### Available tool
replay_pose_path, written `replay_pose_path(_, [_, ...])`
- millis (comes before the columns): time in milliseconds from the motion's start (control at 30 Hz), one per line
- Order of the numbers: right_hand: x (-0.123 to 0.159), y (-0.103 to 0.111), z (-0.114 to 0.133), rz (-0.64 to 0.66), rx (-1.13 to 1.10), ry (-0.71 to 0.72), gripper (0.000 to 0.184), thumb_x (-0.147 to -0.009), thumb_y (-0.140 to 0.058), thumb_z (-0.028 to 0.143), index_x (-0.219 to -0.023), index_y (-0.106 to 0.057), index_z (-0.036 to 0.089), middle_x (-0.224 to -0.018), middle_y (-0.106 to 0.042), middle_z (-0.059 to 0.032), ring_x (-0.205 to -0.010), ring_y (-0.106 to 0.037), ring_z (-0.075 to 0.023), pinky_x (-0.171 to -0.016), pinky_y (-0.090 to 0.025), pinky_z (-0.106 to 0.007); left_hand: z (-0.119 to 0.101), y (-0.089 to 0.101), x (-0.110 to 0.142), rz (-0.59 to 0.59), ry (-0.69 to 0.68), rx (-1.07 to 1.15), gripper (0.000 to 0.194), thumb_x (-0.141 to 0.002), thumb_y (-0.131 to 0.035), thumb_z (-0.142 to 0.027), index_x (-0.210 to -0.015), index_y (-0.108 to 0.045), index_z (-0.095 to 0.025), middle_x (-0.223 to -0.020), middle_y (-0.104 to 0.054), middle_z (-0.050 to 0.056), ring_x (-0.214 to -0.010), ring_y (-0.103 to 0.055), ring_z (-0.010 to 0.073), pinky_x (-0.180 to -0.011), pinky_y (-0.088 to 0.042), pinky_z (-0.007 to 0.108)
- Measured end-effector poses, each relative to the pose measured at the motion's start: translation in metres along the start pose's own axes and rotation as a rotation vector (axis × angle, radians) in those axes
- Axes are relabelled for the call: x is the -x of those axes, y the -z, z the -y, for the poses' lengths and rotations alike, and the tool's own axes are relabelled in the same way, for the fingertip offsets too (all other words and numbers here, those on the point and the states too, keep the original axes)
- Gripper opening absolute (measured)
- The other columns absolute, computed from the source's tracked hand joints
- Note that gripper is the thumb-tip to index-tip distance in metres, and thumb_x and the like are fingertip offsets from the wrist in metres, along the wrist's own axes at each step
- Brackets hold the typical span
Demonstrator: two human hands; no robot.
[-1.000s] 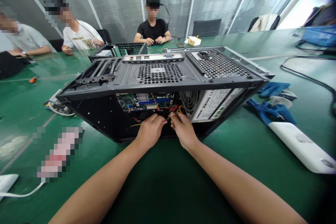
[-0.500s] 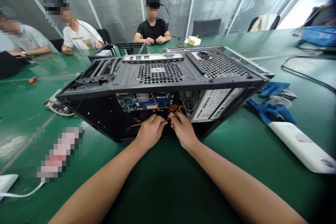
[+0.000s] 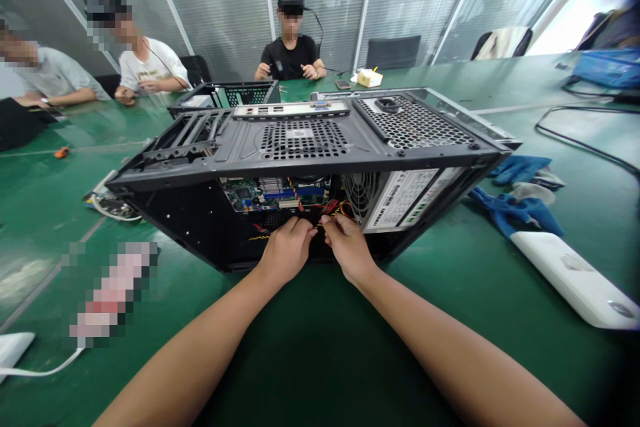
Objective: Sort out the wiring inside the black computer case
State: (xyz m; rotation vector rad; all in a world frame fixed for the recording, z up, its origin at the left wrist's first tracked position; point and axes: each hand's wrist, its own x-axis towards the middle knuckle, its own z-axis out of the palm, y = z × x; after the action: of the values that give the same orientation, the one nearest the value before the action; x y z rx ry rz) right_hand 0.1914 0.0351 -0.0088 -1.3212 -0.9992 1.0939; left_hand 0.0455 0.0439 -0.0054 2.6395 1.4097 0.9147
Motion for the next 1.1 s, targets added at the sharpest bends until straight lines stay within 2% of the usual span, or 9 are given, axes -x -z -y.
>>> replay_pose_path(233, [0.0, 0.0003, -0.0013, 0.01, 0.005, 0.001, 0.036, -0.076, -0.061, 0.057, -0.077, -0.057, 0.021, -0.069, -0.052, 0.0, -0.065, -0.05, -0.0158, -0.057, -0.042, -0.03, 0.0005, 0.0012, -0.0011, -0.003, -0.038, -0.046, 0.018, -0.098, -0.047, -0.019, -0.089, -0.063, -0.016, -0.081, -0.062, 0.005, -0.067, -0.061, 0.0167, -0.062, -0.05, 0.029])
replay_pose_path(433, [-0.0001, 0.0002, -0.0006, 0.005, 0.0, 0.016, 0.039, -0.075, -0.062, 0.06, -0.077, -0.059, 0.021, -0.068, -0.054, -0.0005, -0.065, -0.051, -0.0169, -0.059, -0.043, -0.031, 0.0032, 0.0025, -0.0007, -0.073, -0.11, -0.128, 0.02, -0.097, -0.053, -0.026, -0.084, -0.065, -0.017, -0.076, -0.064, 0.005, -0.073, -0.059, 0.0197, -0.071, -0.047, 0.034])
replay_pose_path(733, [-0.0009, -0.0005, -0.004, 0.004, 0.006, 0.018, 0.034, -0.078, -0.061, 0.055, -0.077, -0.059, 0.021, -0.067, -0.054, 0.0, -0.064, -0.052, -0.0167, -0.059, -0.044, -0.031, 0.0044, 0.0015, 0.0005, -0.062, -0.109, -0.132, 0.022, -0.096, -0.056, -0.029, -0.079, -0.065, -0.018, -0.072, -0.065, 0.004, -0.073, -0.057, 0.0208, -0.069, -0.043, 0.034])
replay_pose_path(1100, [-0.0007, 0.0007, -0.0038, 0.021, 0.024, 0.032, 0.035, -0.079, -0.061, 0.056, -0.075, -0.055, 0.022, -0.067, -0.052, 0.0009, -0.062, -0.051, -0.0161, -0.059, -0.044, -0.031, 0.0005, 0.0036, -0.0018, -0.035, -0.09, -0.179, 0.019, -0.097, -0.054, -0.026, -0.084, -0.067, -0.018, -0.074, -0.067, 0.005, -0.074, -0.058, 0.0218, -0.068, -0.041, 0.035])
